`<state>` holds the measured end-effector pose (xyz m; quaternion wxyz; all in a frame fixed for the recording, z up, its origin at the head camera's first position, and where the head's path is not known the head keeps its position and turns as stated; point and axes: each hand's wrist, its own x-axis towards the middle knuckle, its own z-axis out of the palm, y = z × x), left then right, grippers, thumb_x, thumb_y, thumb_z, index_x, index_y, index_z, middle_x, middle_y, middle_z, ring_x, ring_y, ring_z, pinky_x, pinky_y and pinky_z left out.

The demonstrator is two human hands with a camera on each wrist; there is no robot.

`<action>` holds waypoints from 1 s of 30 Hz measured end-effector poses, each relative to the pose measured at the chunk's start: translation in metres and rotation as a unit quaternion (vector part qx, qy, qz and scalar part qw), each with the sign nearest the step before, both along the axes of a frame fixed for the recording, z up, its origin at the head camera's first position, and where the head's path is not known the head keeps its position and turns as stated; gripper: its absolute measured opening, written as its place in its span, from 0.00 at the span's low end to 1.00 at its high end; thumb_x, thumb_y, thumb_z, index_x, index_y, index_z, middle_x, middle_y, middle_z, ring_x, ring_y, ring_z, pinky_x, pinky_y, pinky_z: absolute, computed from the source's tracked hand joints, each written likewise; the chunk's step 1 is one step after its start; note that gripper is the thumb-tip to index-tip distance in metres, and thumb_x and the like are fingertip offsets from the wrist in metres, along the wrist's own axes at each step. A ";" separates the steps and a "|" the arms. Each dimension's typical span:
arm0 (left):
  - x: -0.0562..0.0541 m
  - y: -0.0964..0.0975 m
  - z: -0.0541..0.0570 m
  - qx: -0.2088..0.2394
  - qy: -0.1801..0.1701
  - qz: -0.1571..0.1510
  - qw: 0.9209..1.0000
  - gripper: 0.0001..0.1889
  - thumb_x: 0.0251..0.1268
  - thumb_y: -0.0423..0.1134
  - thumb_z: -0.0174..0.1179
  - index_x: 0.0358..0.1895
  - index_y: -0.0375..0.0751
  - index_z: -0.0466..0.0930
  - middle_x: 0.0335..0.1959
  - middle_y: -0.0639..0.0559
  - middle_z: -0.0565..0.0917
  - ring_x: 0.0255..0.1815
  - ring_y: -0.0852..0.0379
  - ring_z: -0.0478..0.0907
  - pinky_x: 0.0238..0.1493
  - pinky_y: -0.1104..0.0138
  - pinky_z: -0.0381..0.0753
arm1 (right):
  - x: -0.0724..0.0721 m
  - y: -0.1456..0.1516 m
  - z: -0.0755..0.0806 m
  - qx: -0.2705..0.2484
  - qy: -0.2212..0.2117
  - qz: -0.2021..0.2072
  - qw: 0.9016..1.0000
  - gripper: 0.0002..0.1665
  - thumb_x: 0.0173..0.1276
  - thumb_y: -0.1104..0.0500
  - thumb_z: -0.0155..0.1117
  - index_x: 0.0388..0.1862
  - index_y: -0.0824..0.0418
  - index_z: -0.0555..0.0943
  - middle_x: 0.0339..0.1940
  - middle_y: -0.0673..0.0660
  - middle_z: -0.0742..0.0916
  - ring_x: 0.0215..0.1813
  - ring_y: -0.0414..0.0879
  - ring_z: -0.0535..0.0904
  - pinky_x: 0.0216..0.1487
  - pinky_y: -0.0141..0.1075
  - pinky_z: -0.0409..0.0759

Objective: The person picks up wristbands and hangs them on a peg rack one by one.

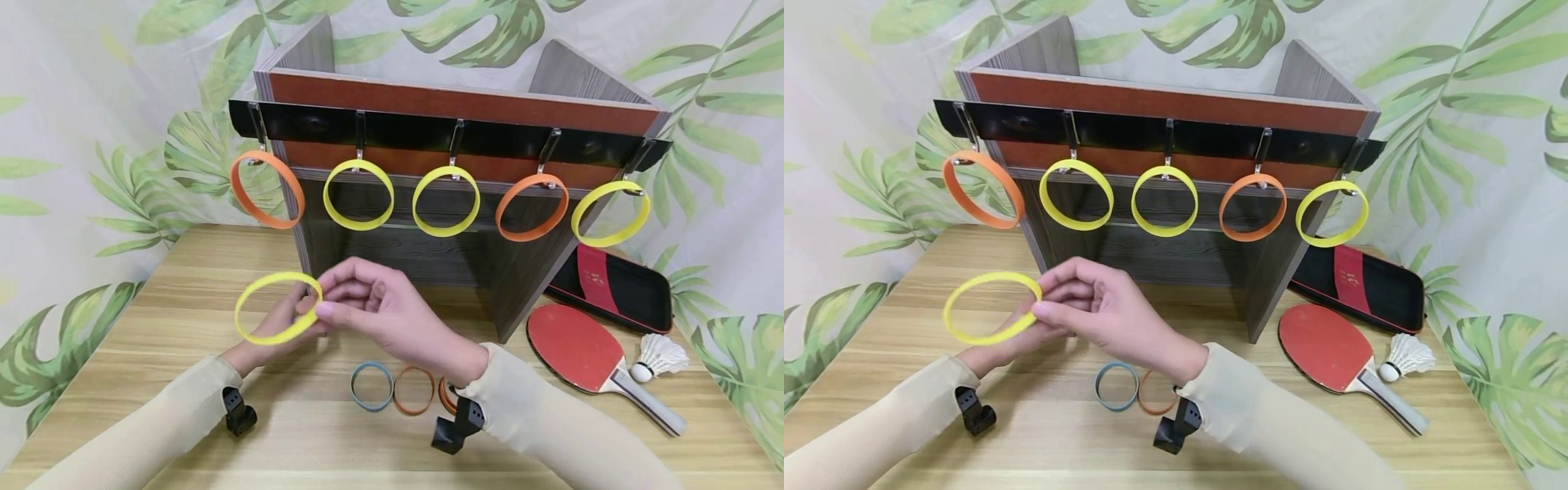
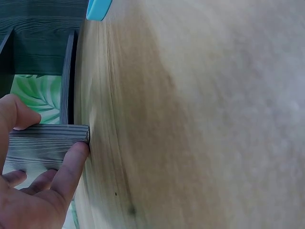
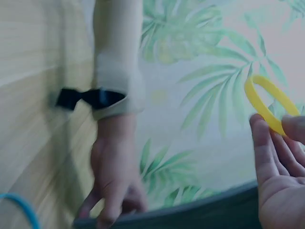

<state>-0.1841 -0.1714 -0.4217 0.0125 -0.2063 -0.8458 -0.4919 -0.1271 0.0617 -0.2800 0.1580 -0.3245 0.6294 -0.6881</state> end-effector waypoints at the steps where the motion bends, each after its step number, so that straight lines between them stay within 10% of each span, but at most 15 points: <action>1: 0.000 0.000 0.000 0.004 -0.006 -0.001 1.000 0.35 0.62 0.29 0.67 0.72 0.38 0.65 0.61 0.40 0.80 0.57 0.55 0.77 0.56 0.74 0.77 | 0.001 -0.004 0.004 -0.009 0.002 -0.008 1.000 0.14 0.73 0.72 0.62 0.56 0.73 0.77 0.52 0.75 0.88 0.46 0.37 0.89 0.54 0.39 0.88; 6: 0.000 -0.002 0.001 0.003 -0.032 0.005 0.999 0.44 0.59 0.24 0.67 0.80 0.36 0.59 0.71 0.37 0.75 0.66 0.49 0.76 0.71 0.61 0.73 | 0.002 -0.021 0.023 -0.072 -0.001 -0.032 0.997 0.11 0.74 0.74 0.60 0.54 0.71 0.76 0.56 0.79 0.86 0.46 0.38 0.89 0.56 0.37 0.88; 10: 0.001 -0.003 0.002 0.003 -0.045 0.014 0.999 0.43 0.60 0.25 0.66 0.79 0.36 0.57 0.69 0.31 0.74 0.65 0.32 0.77 0.65 0.44 0.77 | 0.002 -0.031 0.034 -0.125 -0.017 -0.049 0.991 0.11 0.75 0.75 0.57 0.53 0.71 0.74 0.60 0.81 0.83 0.46 0.36 0.88 0.56 0.33 0.86; 23: -0.006 -0.001 -0.005 0.029 -0.035 -0.010 0.999 0.41 0.58 0.21 0.65 0.77 0.41 0.61 0.62 0.34 0.78 0.59 0.35 0.82 0.56 0.64 0.81 | -0.003 -0.055 0.050 -0.192 -0.051 -0.123 0.972 0.11 0.75 0.75 0.59 0.53 0.70 0.73 0.58 0.83 0.82 0.44 0.38 0.89 0.62 0.46 0.85; 30: -0.005 -0.002 -0.004 0.026 -0.040 -0.008 0.999 0.40 0.59 0.21 0.65 0.76 0.39 0.62 0.62 0.33 0.78 0.59 0.34 0.82 0.55 0.62 0.83 | -0.003 -0.057 0.047 -0.178 -0.055 -0.133 0.973 0.08 0.75 0.74 0.59 0.50 0.69 0.74 0.58 0.82 0.84 0.55 0.63 0.90 0.61 0.45 0.86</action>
